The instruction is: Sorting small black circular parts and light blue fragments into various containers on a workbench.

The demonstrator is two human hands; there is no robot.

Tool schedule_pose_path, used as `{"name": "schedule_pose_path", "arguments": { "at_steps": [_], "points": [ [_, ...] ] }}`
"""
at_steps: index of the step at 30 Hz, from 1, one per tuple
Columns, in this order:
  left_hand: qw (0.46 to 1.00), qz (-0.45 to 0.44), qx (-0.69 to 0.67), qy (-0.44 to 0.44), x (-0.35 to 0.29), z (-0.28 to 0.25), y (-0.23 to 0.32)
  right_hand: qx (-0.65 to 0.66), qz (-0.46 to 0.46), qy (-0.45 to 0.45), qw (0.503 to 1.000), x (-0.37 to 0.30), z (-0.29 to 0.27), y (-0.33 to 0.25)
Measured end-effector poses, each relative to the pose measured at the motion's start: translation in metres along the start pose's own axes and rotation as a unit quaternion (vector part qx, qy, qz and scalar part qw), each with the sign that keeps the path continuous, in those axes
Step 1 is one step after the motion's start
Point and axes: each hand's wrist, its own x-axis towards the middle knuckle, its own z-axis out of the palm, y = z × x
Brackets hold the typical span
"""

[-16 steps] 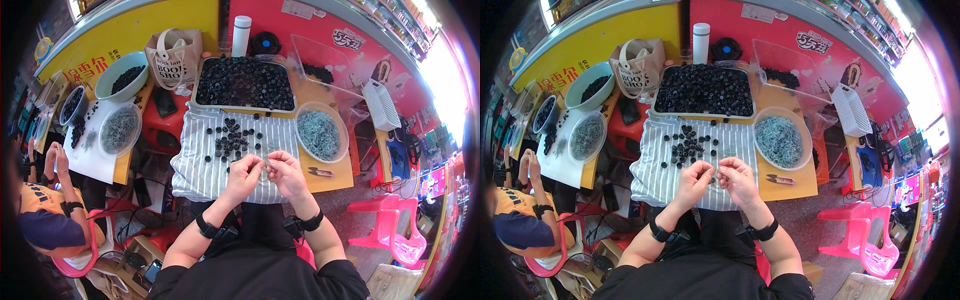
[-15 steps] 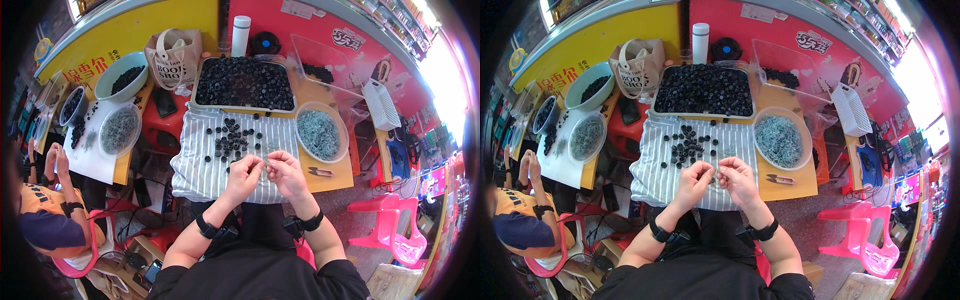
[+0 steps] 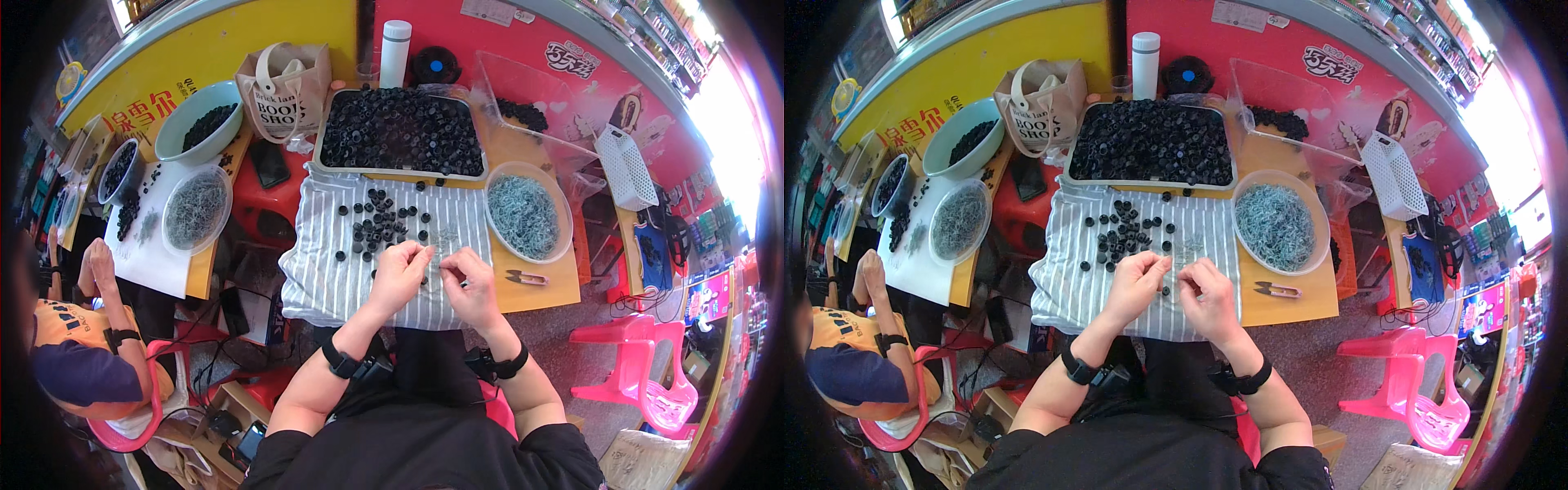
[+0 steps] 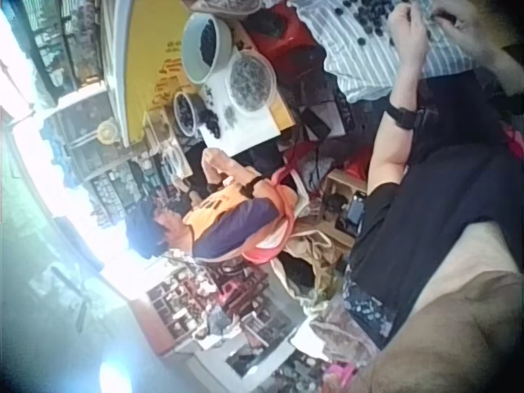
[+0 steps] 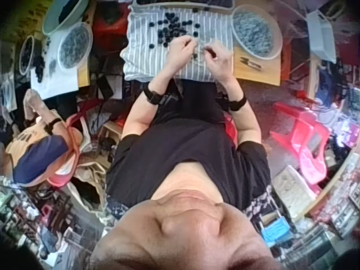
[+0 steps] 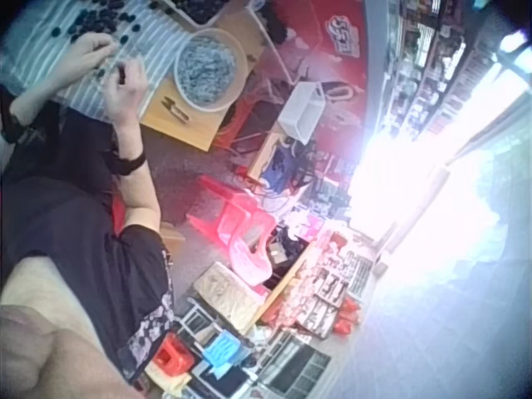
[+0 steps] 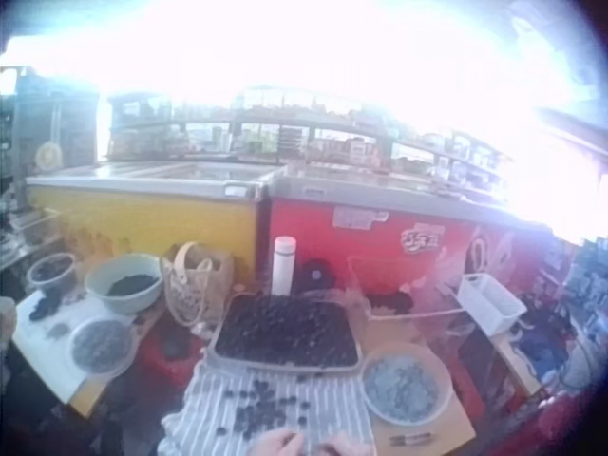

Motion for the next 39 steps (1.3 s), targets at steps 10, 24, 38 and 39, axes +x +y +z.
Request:
{"name": "schedule_pose_path", "arguments": {
  "at_steps": [10, 24, 38, 39],
  "points": [
    [0.943, -0.133, -0.301, -0.056, -0.029, -0.041, -0.009, -0.044, 0.023, -0.046, 0.998, -0.012, 0.014, 0.007],
    [0.962, 0.156, 0.223, 0.034, -0.061, -0.041, 0.004, -0.136, -0.046, -0.087, 0.986, 0.001, 0.023, 0.003],
    [0.820, 0.286, 0.485, -0.101, -0.080, -0.044, 0.005, -0.210, -0.135, -0.087, 0.964, -0.008, 0.029, 0.001],
    [0.820, 0.286, 0.485, -0.102, -0.080, -0.046, 0.006, -0.208, -0.138, -0.058, 0.967, -0.014, 0.030, 0.000]
  ]
}}
